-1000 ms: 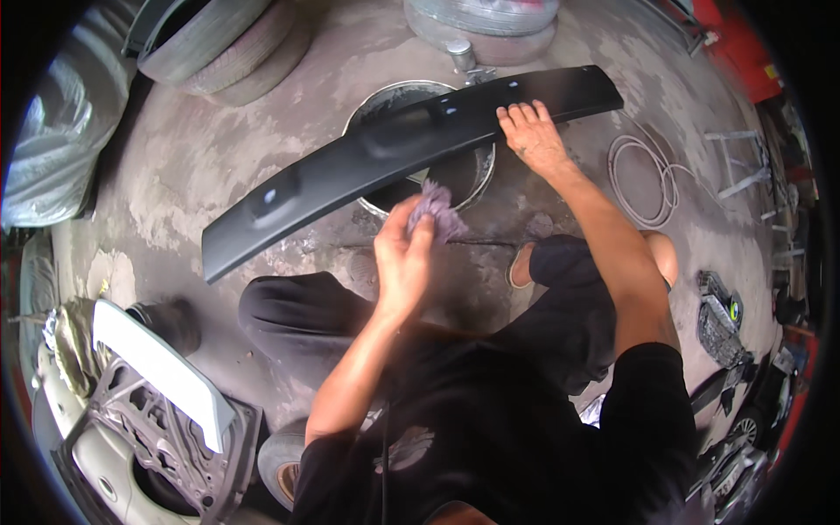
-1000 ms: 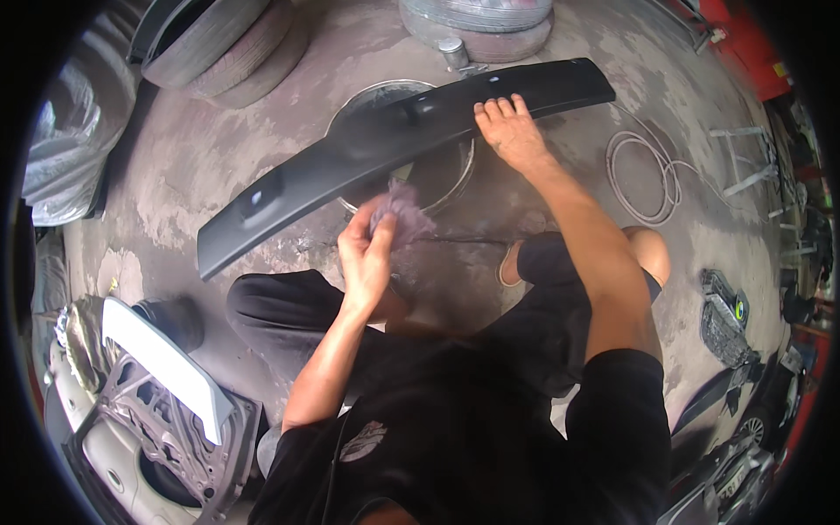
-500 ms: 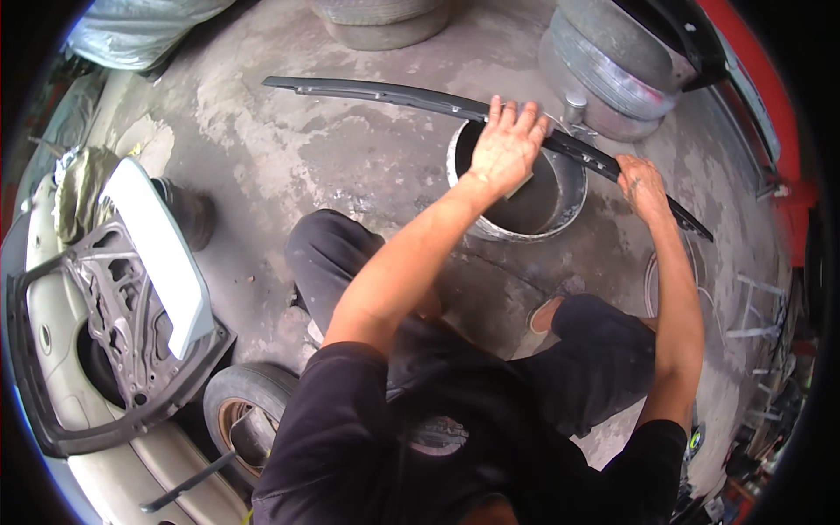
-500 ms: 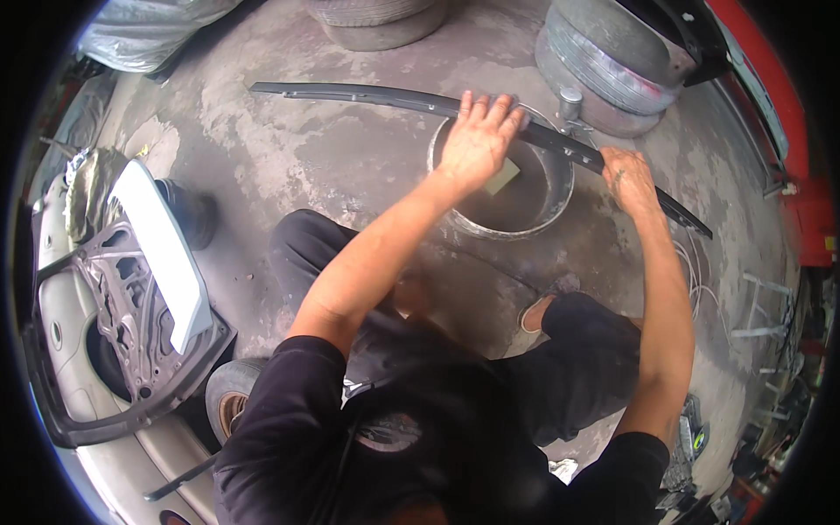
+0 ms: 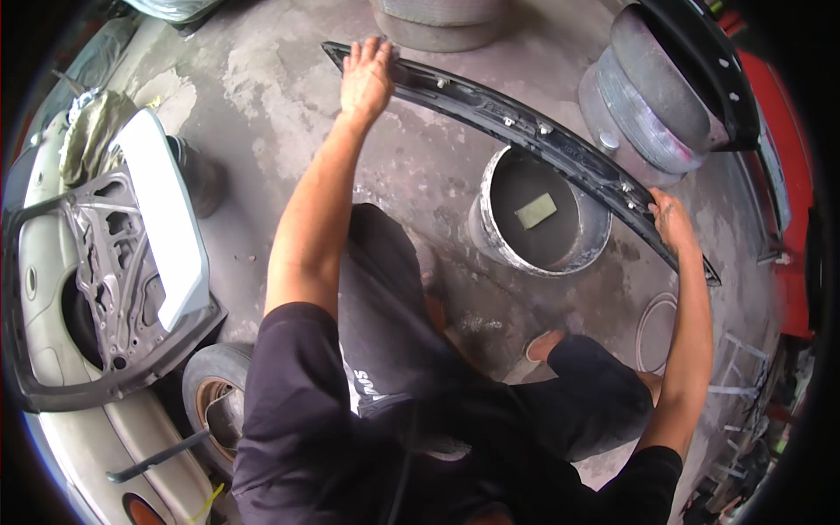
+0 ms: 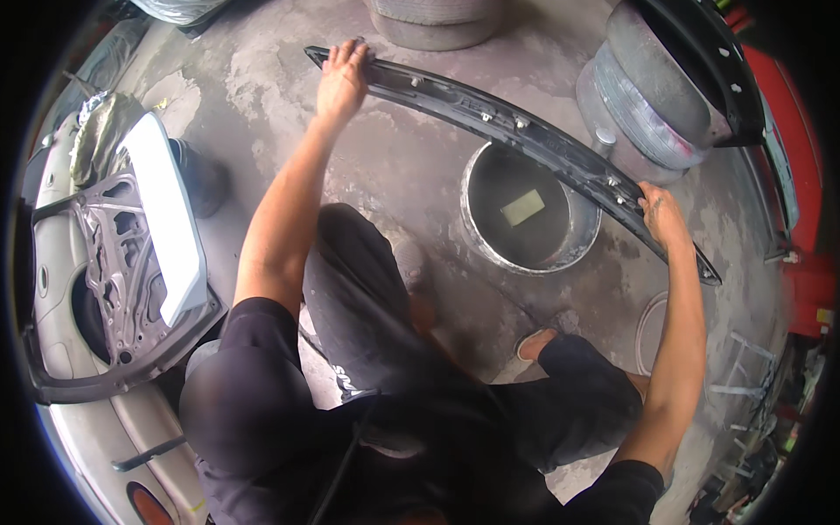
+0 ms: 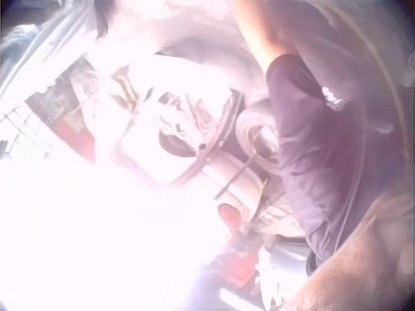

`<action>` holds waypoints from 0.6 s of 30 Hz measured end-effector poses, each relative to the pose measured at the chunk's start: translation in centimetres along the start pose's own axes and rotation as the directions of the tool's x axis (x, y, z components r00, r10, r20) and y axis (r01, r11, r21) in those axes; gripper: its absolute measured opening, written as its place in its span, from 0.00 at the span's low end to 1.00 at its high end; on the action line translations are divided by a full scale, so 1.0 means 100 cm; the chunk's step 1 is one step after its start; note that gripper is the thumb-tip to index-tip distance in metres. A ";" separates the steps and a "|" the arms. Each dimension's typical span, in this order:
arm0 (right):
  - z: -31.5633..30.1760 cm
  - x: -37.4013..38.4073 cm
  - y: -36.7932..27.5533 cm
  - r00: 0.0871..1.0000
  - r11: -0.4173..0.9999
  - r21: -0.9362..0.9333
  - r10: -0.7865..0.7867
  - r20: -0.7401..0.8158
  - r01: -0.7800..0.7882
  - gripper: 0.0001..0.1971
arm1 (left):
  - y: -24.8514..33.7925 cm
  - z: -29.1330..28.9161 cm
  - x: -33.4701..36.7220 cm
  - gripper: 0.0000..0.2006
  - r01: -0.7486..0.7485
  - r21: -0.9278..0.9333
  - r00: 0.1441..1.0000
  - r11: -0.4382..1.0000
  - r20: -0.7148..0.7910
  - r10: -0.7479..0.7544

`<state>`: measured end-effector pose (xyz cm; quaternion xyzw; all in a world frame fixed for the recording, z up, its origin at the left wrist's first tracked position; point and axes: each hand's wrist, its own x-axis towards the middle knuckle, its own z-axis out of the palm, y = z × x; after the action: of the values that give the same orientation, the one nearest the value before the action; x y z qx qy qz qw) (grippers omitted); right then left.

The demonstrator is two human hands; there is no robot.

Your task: The person sits on the floor and wipes a black car bumper with a cloth, cleaning both the front and back surfaces. They then stand up, move the bumper, and walk toward a red car where another person is working.

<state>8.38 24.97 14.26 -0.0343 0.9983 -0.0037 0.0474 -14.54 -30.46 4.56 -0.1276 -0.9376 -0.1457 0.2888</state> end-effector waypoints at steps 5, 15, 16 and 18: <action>-0.001 -0.002 0.001 0.997 0.998 0.014 0.062 0.035 -0.062 0.11 | -0.029 0.011 -0.001 0.20 0.208 -0.220 0.893 0.953 -0.356 -0.277; 0.018 0.002 0.007 0.998 0.977 0.214 0.008 -0.058 0.004 0.19 | -0.060 0.096 -0.019 0.27 0.086 -0.949 0.273 -0.303 0.315 -0.909; 0.021 0.002 0.009 0.996 0.975 0.220 0.002 -0.087 0.017 0.20 | -0.058 0.107 -0.021 0.25 0.088 -0.962 0.283 -0.259 0.273 -0.919; 0.026 0.002 0.014 0.992 0.964 0.265 0.013 -0.125 0.020 0.22 | -0.052 0.122 -0.028 0.24 0.330 -0.904 0.374 -0.273 0.390 -0.842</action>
<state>8.36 26.32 11.66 -0.0290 0.9897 -0.1396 -0.0116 -20.14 -31.46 -7.70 0.2696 -0.4465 -0.8274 0.2082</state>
